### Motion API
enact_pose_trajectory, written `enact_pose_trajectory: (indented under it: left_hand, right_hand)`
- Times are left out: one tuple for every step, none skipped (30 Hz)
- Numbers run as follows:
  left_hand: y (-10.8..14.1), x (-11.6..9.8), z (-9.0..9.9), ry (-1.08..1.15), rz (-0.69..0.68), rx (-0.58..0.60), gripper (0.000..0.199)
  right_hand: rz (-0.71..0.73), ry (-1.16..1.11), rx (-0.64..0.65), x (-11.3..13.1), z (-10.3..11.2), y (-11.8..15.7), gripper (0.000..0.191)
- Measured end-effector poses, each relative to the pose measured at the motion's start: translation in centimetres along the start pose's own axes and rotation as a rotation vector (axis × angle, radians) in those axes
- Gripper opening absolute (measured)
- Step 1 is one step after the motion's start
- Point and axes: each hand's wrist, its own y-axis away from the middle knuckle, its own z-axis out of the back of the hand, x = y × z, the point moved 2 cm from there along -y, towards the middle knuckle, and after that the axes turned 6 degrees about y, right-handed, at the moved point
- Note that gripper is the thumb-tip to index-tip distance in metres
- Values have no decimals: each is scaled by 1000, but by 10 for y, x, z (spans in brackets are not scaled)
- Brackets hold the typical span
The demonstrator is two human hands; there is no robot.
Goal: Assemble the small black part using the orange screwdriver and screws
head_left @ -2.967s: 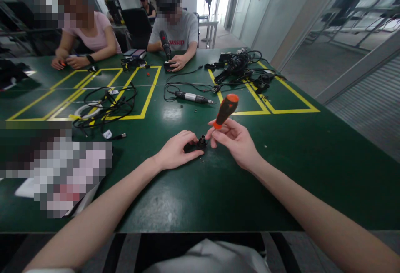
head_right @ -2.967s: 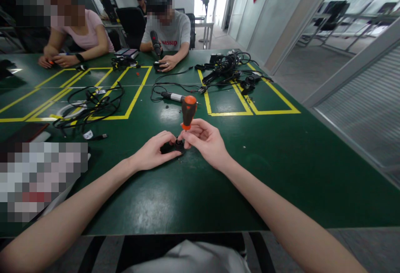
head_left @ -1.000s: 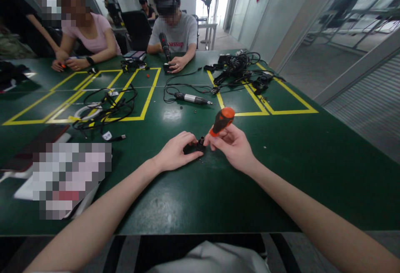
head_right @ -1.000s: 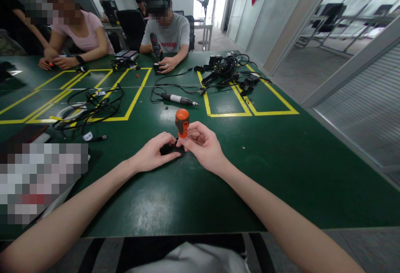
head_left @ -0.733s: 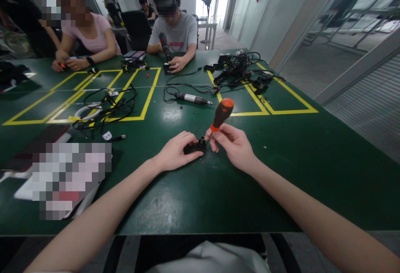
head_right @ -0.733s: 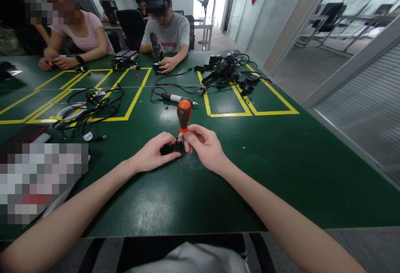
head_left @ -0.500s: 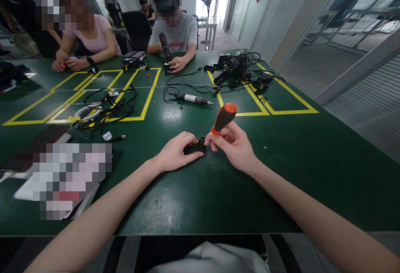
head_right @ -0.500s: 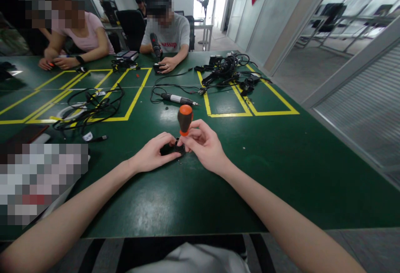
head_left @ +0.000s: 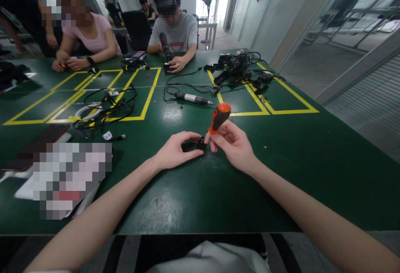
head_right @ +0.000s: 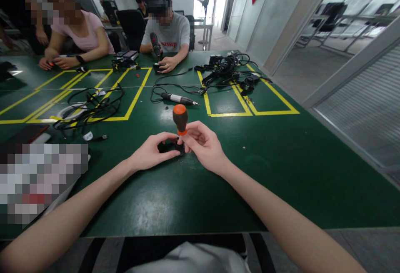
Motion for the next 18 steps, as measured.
enact_pose_trajectory:
  left_hand:
    - [0,0,0,26,28,6,35]
    - [0,0,0,44,53,11,31]
    - [-1,0,-1,53,72,13,28]
    - [-1,0,-1,55,83,15,27]
    - [-1,0,-1,54,85,16,27]
    - [-1,-1,-1,51,83,16,27]
    - [-1,-1,-1,48,79,15,27]
    - [-1,-1,-1,47,76,14,27]
    - [-1,-2,-1,45,74,17,27]
    - [-1,-2,-1,42,74,20,28]
    - [-1,-2,-1,38,75,24,28]
    - [-1,-3,-1,32,79,29,28]
    - [-2,-3,0,28,86,33,28]
    - [-2,-3,0,27,93,34,28]
    - [-2,-3,0,29,101,33,28]
    - [-2,-2,0,34,107,30,28]
    - [-2,-2,0,40,111,30,28]
    - [-2,-1,0,45,113,28,28]
  right_hand:
    - [-9,8,2,0,0,0,31]
    - [-18,15,3,1,0,0,33]
    - [-26,20,3,1,1,-1,34]
    - [-31,22,2,2,1,-1,35]
    - [-33,20,0,2,1,-1,35]
    - [-32,15,-3,2,1,-1,34]
    - [-31,8,-8,2,1,-1,34]
    - [-27,-3,-15,1,1,-1,34]
    - [-23,-16,-26,1,1,-1,36]
    - [-20,-26,-38,0,1,-1,37]
    - [-23,-30,-50,0,1,-1,38]
    - [-30,-24,-63,-1,1,-1,38]
    - [-41,-9,-76,-2,2,-2,38]
    - [-54,13,-90,-2,3,-2,38]
    - [-66,34,-103,-2,4,-3,39]
    - [-74,50,-112,-2,5,-3,39]
    - [-76,58,-115,-1,6,-3,39]
    - [-76,57,-111,-1,6,-3,40]
